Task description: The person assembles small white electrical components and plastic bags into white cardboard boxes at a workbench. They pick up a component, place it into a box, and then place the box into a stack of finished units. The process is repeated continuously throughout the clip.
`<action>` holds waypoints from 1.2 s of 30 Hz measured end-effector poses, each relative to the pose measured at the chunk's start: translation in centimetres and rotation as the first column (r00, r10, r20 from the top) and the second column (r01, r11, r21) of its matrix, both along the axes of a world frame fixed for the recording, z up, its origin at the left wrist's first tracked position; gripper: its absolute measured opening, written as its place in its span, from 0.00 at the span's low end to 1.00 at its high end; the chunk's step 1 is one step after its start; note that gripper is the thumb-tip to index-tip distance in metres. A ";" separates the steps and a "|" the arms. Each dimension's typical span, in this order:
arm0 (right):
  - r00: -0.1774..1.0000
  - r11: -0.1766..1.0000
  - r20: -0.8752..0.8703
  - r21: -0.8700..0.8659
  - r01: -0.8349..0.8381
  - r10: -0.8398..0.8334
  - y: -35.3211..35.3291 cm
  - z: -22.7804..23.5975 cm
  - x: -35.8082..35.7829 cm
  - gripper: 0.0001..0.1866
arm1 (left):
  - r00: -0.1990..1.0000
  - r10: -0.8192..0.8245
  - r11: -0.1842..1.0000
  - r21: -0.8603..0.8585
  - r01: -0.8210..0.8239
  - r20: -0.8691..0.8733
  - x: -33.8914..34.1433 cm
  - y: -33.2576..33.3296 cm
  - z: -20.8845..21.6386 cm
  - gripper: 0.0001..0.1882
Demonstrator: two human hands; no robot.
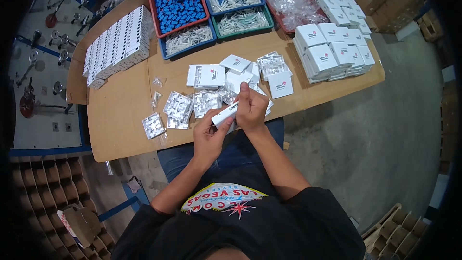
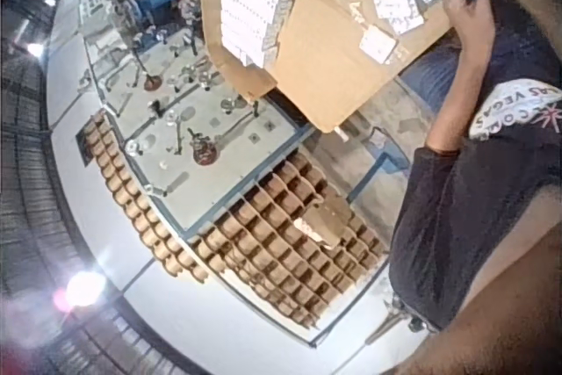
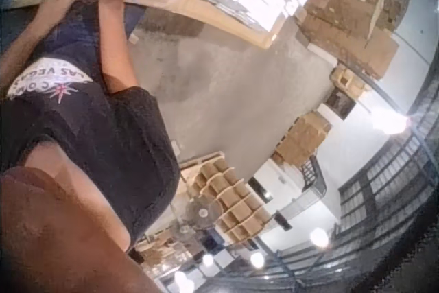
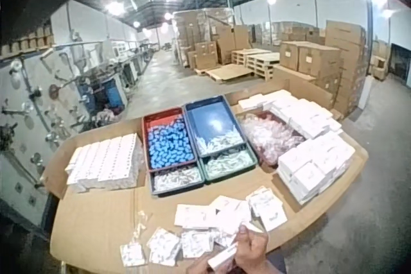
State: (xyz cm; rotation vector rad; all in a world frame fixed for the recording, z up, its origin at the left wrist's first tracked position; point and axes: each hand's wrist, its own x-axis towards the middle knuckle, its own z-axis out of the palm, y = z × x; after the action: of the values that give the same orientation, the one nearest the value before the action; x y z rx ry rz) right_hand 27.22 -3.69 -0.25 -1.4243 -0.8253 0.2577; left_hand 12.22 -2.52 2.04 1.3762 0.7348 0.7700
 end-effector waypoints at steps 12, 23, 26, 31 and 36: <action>0.849 0.997 -0.523 0.015 -0.075 0.071 -0.5 0.4 -0.8 0.33 | 0.938 0.183 0.961 -0.253 -0.108 0.293 -0.7 0.0 -2.2 0.24; 0.978 0.996 -0.210 0.090 0.019 0.001 0.2 1.1 -1.3 0.31 | 0.988 0.083 0.996 -0.029 -0.080 0.128 -1.0 -0.2 -1.8 0.20; 0.985 0.991 -0.169 0.134 0.001 0.022 -0.2 1.2 -1.1 0.31 | 0.992 0.081 0.996 0.040 -0.086 0.101 -1.0 -0.7 -1.3 0.20; 0.974 0.994 -0.228 0.112 0.021 0.005 0.1 0.2 -0.4 0.31 | 0.997 0.069 0.995 0.065 -0.072 0.035 -0.4 0.0 -1.4 0.16; 0.850 0.844 0.104 -0.229 -0.485 0.517 -1.9 3.0 2.0 0.30 | 0.999 -0.028 0.969 -0.244 0.035 0.035 -1.7 3.6 -1.4 0.16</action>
State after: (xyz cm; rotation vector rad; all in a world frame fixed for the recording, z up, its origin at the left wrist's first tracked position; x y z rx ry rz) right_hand 29.24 -5.58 2.79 -1.3987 -1.3410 0.6467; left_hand 10.48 1.04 0.69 1.1475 0.7553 0.6506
